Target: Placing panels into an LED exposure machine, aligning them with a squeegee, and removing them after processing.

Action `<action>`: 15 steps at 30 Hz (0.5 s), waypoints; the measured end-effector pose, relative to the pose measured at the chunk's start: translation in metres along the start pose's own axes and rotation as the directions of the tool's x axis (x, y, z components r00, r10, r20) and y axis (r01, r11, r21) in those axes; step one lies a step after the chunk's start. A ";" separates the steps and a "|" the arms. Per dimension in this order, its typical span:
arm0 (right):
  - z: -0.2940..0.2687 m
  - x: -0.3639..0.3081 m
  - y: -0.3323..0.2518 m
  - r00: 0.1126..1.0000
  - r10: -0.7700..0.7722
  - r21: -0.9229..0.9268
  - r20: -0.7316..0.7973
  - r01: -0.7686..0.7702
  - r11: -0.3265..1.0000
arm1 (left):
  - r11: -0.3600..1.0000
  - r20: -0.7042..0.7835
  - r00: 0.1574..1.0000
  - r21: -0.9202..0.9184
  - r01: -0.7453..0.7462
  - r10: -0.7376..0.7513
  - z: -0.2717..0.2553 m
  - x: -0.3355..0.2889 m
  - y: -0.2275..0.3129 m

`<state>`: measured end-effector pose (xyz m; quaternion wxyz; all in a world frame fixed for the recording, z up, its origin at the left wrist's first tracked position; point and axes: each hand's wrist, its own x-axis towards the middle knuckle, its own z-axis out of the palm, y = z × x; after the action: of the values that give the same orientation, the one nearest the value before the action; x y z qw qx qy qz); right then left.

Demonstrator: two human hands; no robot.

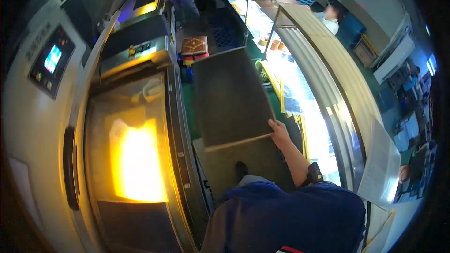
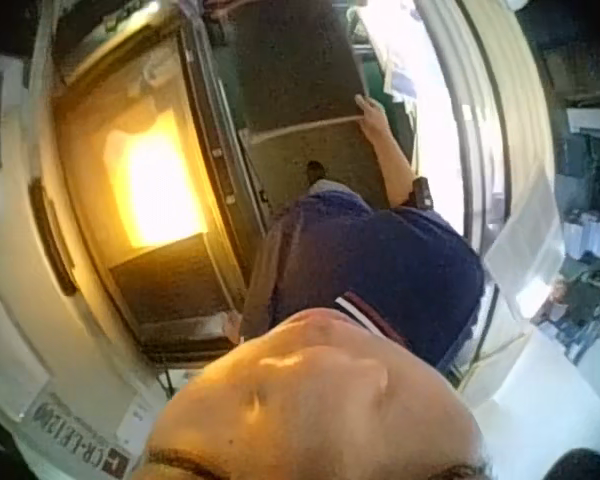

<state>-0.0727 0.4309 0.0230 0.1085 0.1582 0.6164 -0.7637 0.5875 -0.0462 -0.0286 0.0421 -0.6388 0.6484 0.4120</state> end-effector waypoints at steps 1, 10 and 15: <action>0.000 -0.003 -0.015 0.991 -0.051 0.049 -0.126 0.058 0.997 | 0.997 -0.071 0.997 0.072 -0.020 0.025 0.018 -0.003 0.019; -0.101 0.167 -0.062 0.865 -0.058 0.153 -0.499 0.154 0.976 | 0.790 -0.430 0.668 0.416 -0.451 0.608 0.098 0.009 0.111; -0.120 0.195 -0.081 0.886 -0.114 0.601 -0.449 0.393 0.696 | 0.692 -0.557 0.425 0.468 -0.549 0.714 0.112 -0.077 0.245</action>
<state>-0.2695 0.5712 0.0011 -0.1858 0.2419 0.3205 -0.8968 0.3367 0.0422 0.0602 -0.2983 -0.4427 0.8443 0.0472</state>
